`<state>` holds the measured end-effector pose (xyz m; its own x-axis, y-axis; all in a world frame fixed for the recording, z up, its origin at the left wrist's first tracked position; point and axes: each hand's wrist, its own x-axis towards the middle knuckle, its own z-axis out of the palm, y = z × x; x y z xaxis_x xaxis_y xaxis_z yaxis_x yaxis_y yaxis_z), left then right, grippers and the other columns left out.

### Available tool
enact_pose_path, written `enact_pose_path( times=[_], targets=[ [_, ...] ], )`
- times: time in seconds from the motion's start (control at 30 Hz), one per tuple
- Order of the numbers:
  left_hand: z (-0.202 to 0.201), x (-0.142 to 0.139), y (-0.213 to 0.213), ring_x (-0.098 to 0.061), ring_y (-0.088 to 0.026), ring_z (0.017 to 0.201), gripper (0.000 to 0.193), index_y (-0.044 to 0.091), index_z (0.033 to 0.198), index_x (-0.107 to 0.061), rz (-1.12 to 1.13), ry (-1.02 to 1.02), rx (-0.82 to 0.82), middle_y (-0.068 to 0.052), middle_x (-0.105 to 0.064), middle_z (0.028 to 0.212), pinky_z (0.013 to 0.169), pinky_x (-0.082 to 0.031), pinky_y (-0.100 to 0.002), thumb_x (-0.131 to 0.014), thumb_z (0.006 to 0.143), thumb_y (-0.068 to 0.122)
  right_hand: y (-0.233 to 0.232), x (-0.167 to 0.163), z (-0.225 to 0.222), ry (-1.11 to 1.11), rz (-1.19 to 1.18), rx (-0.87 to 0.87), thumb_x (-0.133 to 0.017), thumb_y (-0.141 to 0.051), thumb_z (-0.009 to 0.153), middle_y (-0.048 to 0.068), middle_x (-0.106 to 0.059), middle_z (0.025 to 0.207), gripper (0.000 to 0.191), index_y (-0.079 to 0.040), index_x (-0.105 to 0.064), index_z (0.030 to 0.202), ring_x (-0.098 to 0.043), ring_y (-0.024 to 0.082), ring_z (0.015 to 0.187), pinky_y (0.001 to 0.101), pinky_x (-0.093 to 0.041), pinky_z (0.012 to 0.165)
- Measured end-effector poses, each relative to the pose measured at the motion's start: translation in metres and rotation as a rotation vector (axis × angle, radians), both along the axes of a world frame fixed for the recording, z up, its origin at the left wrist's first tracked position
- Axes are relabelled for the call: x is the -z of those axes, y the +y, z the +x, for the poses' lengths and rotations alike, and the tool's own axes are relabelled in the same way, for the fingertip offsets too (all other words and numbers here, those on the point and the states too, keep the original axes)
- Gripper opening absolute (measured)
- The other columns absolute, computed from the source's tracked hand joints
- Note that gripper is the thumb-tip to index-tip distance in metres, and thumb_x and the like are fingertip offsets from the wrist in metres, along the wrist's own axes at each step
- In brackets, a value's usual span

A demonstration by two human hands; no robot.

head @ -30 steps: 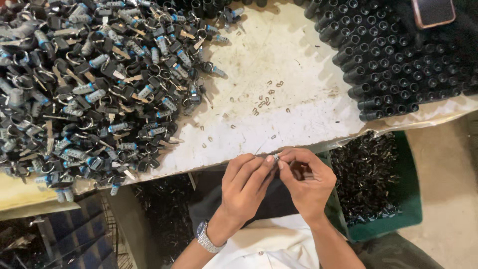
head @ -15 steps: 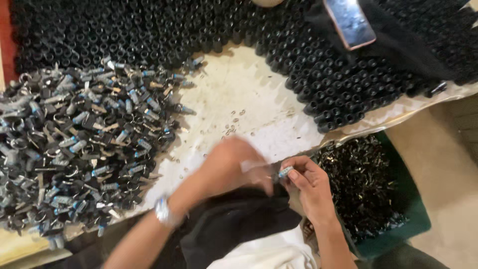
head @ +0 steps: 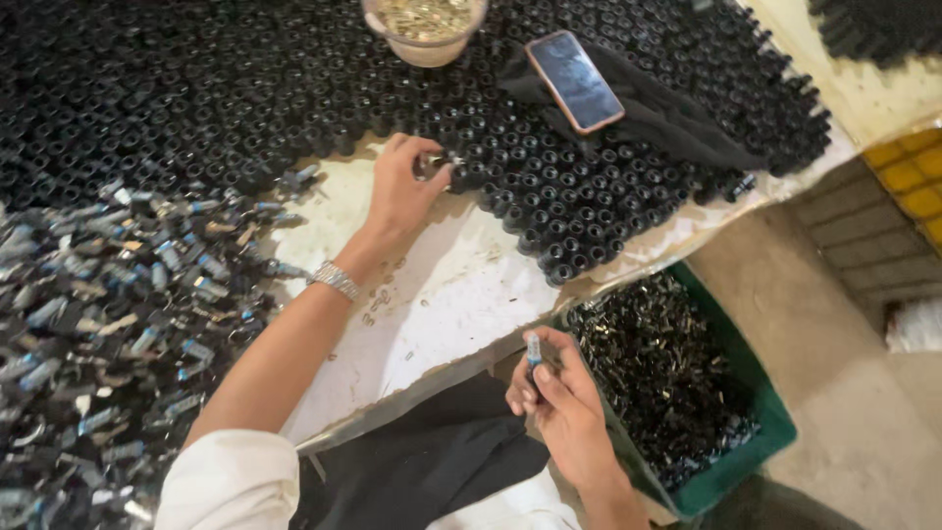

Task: The person repeatedly picks up small cylindrical key components and metal rings from a table, inserts the rings into the components, and places the assembled units into a pile. The process is continuous and repetitive.

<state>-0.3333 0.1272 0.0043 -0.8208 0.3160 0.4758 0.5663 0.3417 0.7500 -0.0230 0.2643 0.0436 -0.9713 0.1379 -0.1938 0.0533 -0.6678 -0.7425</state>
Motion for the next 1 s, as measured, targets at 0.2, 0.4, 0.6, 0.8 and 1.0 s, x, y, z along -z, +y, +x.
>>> enact_pose_path(
  times=[0.2, 0.4, 0.6, 0.8, 1.0],
  targets=[
    [0.023, -0.030, -0.028, -0.069, -0.014, 0.101, 0.024, 0.001, 0.101, -0.052, 0.202, -0.226, 0.044, -0.007, -0.068, 0.103, 0.081, -0.057, -0.030, -0.074, 0.095, 0.007, 0.013, -0.022, -0.001, 0.185, -0.287, -0.079, -0.062, -0.010, 0.103, 0.006, -0.051, 0.080, 0.033, -0.003, -0.052, 0.133, -0.050, 0.015, 0.072, 0.0324, -0.041, 0.064],
    [0.155, -0.049, -0.076, -0.060, -0.015, 0.095, 0.018, 0.005, 0.113, -0.053, 0.039, -0.164, 0.138, -0.010, -0.063, 0.108, 0.086, -0.052, -0.031, -0.061, 0.100, -0.005, -0.002, -0.016, -0.007, 0.192, -0.412, -0.132, -0.063, -0.011, 0.105, 0.005, -0.050, 0.075, 0.015, -0.005, -0.059, 0.119, -0.047, 0.012, 0.067, 0.0294, -0.038, 0.062],
    [0.257, -0.021, -0.095, -0.057, -0.022, 0.119, 0.044, 0.012, 0.152, -0.019, 0.489, -0.428, 0.431, -0.017, -0.056, 0.131, 0.108, -0.049, -0.038, -0.042, 0.116, 0.003, -0.040, 0.021, 0.001, 0.020, -0.198, -0.150, -0.062, -0.010, 0.106, 0.002, -0.053, 0.075, 0.014, 0.000, -0.060, 0.117, -0.046, 0.011, 0.068, 0.0303, -0.038, 0.065],
    [0.265, -0.017, -0.116, -0.057, -0.026, 0.123, 0.058, 0.006, 0.159, -0.006, 0.386, -0.401, 0.409, -0.020, -0.054, 0.134, 0.110, -0.045, -0.041, -0.040, 0.112, 0.000, -0.050, 0.014, 0.007, 0.002, 0.753, -0.160, -0.062, 0.000, 0.097, 0.006, -0.064, 0.084, 0.015, -0.002, -0.062, 0.112, -0.054, 0.011, 0.071, 0.0302, -0.047, 0.063],
    [0.274, -0.009, -0.118, -0.057, -0.037, 0.106, 0.056, -0.005, 0.142, -0.045, -0.179, -0.248, 0.269, -0.017, -0.060, 0.123, 0.103, -0.040, -0.048, -0.057, 0.088, -0.005, -0.082, 0.021, -0.006, 0.267, 1.183, -0.080, -0.061, -0.003, 0.089, 0.011, -0.057, 0.096, 0.016, -0.001, -0.060, 0.105, -0.059, 0.019, 0.076, 0.0279, -0.050, 0.059]
  ],
)
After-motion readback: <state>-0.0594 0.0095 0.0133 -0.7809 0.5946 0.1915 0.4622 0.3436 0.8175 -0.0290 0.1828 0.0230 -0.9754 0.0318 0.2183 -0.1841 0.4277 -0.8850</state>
